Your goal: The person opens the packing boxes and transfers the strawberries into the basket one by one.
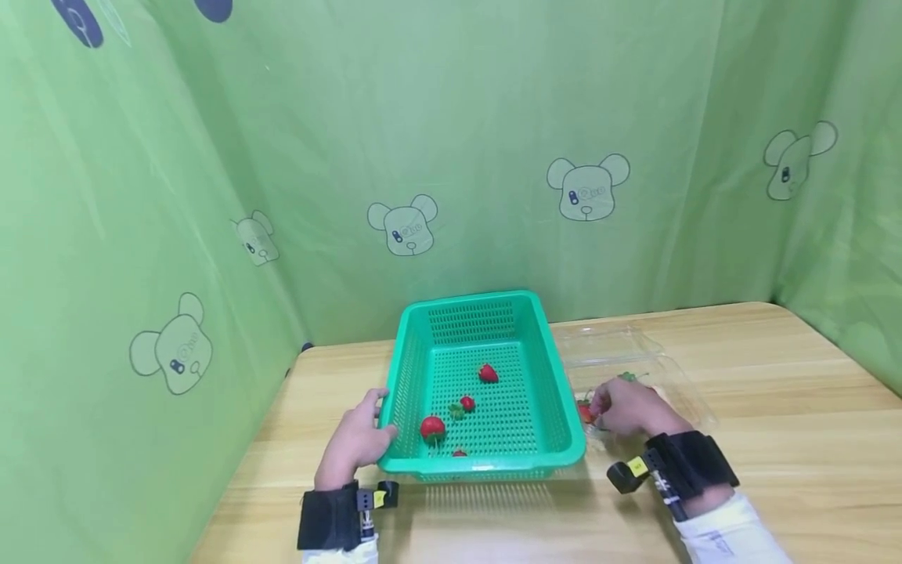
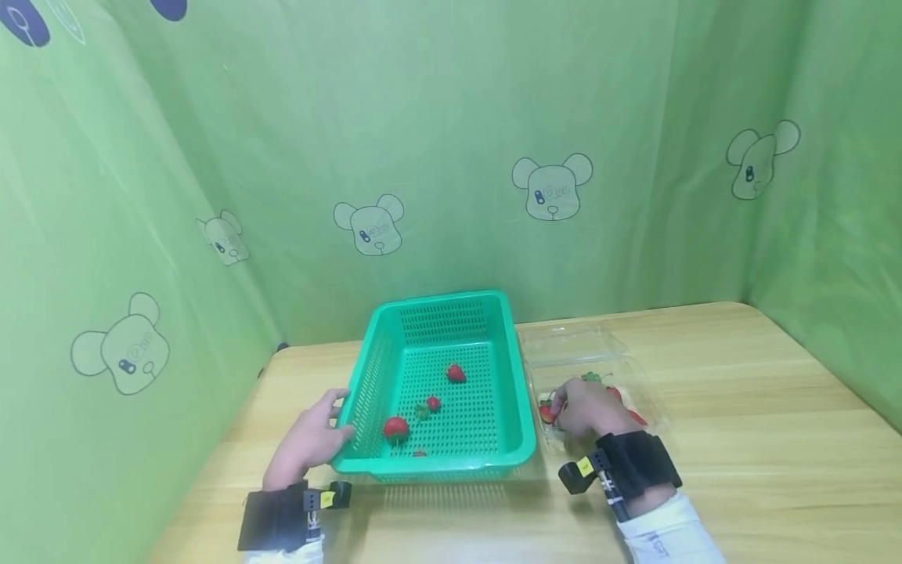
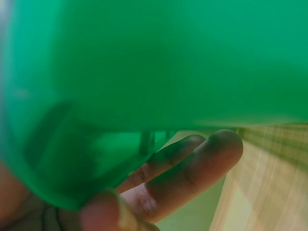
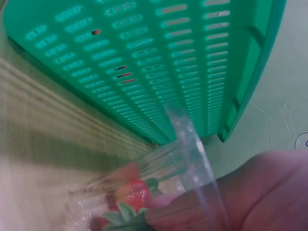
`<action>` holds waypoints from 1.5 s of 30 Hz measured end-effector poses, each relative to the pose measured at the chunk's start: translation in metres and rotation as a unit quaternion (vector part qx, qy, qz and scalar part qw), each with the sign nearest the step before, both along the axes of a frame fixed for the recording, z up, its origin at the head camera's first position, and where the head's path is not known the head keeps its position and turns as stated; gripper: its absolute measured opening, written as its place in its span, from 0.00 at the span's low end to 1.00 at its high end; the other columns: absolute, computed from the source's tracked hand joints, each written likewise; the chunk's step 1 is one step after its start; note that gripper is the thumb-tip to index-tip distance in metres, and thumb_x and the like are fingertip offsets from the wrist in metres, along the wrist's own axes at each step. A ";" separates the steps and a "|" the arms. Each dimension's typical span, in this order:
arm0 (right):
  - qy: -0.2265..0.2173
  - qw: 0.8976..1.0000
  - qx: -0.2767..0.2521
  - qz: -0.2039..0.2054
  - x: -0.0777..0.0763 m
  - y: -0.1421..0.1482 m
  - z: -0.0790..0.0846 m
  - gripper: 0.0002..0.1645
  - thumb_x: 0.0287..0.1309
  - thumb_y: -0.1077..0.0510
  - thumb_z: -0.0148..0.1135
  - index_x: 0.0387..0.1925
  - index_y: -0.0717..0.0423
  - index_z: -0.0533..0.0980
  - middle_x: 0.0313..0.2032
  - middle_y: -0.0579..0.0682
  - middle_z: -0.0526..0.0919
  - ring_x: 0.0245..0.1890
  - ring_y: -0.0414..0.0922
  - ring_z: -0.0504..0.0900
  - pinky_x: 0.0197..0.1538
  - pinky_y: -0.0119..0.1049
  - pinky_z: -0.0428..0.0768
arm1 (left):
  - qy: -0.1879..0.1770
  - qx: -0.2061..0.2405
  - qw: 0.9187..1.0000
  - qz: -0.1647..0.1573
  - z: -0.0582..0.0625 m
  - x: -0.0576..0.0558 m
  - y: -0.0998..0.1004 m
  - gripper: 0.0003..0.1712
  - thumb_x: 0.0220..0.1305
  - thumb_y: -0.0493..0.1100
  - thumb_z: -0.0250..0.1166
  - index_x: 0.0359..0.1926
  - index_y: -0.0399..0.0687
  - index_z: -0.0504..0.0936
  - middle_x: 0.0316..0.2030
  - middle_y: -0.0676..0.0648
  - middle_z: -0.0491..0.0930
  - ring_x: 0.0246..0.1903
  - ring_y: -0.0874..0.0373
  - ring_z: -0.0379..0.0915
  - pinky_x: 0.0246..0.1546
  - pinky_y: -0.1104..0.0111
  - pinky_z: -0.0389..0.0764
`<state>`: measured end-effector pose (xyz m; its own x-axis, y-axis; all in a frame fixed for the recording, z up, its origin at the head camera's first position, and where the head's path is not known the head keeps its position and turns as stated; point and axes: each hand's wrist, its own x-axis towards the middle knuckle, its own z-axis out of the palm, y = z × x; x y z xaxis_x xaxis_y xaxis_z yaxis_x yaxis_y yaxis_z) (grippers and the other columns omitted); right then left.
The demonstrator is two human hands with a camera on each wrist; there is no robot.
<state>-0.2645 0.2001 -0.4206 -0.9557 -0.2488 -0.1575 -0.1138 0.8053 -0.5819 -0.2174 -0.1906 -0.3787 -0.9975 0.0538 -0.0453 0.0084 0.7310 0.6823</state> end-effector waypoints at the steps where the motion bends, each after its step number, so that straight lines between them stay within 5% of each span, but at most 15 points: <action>1: 0.002 1.000 0.004 0.003 0.000 0.000 0.000 0.09 0.45 0.69 0.60 0.31 0.57 0.78 0.30 0.52 0.80 0.25 0.47 0.74 0.27 0.37 0.73 | -0.001 0.001 1.000 0.001 0.000 0.000 0.000 0.33 0.61 0.34 0.59 0.66 0.40 0.61 0.55 0.29 0.74 0.48 0.39 0.75 0.41 0.50 0.80; 18: 0.007 0.999 -0.025 -0.017 0.001 0.002 -0.003 0.06 0.46 0.67 0.62 0.30 0.59 0.76 0.28 0.52 0.78 0.25 0.47 0.74 0.27 0.38 0.75 | -0.002 -0.003 1.000 0.000 0.000 0.001 -0.001 0.33 0.61 0.35 0.59 0.66 0.39 0.61 0.56 0.28 0.73 0.50 0.37 0.73 0.42 0.49 0.79; 45: 0.090 0.995 -0.030 -0.023 0.006 0.002 0.018 0.08 0.54 0.61 0.61 0.36 0.62 0.77 0.32 0.55 0.81 0.29 0.48 0.76 0.30 0.42 0.76 | 0.000 -0.005 1.000 -0.003 0.002 0.001 -0.001 0.32 0.61 0.35 0.59 0.66 0.40 0.61 0.57 0.28 0.72 0.52 0.35 0.72 0.44 0.47 0.78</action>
<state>-0.2583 0.2023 -0.4024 -0.9778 -0.2073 0.0319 -0.1843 0.7764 -0.6027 -0.2164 -0.1920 -0.3769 -0.9972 0.0591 -0.0461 0.0125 0.7374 0.6754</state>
